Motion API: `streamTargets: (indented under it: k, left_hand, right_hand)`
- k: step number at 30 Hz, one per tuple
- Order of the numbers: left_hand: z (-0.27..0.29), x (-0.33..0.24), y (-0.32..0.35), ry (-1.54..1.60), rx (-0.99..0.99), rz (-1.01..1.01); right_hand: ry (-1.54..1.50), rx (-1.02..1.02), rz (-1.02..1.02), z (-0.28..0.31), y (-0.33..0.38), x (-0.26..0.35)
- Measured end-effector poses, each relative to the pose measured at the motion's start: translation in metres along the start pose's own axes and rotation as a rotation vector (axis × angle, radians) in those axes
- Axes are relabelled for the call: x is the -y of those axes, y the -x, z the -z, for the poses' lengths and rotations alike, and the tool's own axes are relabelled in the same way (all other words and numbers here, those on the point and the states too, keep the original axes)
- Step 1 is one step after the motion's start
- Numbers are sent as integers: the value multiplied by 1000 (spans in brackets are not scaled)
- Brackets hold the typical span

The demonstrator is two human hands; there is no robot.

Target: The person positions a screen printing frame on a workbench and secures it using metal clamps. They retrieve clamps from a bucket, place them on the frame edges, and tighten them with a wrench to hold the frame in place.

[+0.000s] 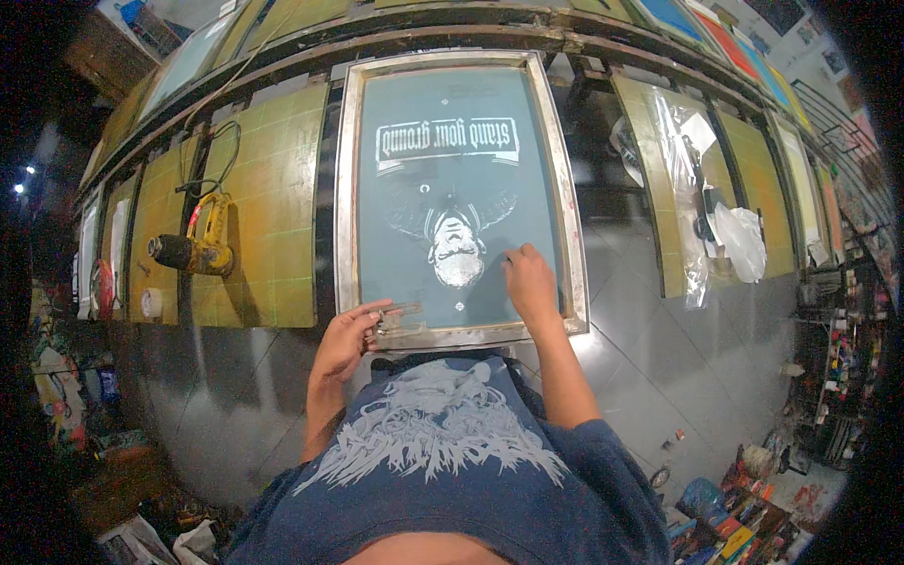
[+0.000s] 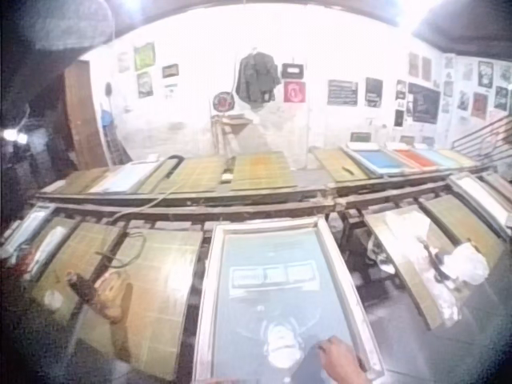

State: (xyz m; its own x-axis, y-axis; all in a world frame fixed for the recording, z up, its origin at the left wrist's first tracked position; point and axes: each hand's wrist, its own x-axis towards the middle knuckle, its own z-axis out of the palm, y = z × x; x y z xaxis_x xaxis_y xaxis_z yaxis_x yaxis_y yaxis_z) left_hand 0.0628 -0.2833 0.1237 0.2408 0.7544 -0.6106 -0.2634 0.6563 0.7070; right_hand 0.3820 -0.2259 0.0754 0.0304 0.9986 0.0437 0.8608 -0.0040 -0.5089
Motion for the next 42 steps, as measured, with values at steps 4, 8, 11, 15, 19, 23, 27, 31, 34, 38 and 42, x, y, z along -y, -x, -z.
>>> streamTargets:
  k: [4, 8, 11, 15, 19, 23, 27, 31, 34, 38, 42]
  left_hand:
    - [-5, 9, 1, 332, -62, 28]
    - [6, 36, -14, 841, 265, 98]
    - [-15, 42, -18, 1132, 322, 309]
    - [-37, 33, -25, 893, 143, 234]
    - [-45, 21, -36, 551, 4, 68]
    - [-46, 18, -48, 475, 68, 9]
    - [-71, 5, -42, 429, 19, -37]
    - [-65, 13, -46, 436, 89, -134]
    - [-61, 18, -46, 597, 148, -29]
    - [-50, 42, -53, 651, 88, 49]
    - [-48, 27, -43, 702, 228, 99]
  right_hand:
    - [5, -19, -39, -5, -1, 3]
    - [-13, -84, -23, -11, -2, -2]
    - [-98, -76, -4, -11, -5, -4]
    - [-413, 32, -80, -4, -1, 9]
    - [-1267, 284, -544, 1, 8, 40]
    - [-1649, 355, -712, -15, 16, 41]
    - [-1350, 563, -647, -16, 28, 42]
    - [-752, 514, -70, 1, 37, 74]
    - [-972, 635, -219, 2, 34, 64]
    - [-1197, 549, -274, -2, 33, 68]
    - [-1131, 575, -227, -7, 34, 64]
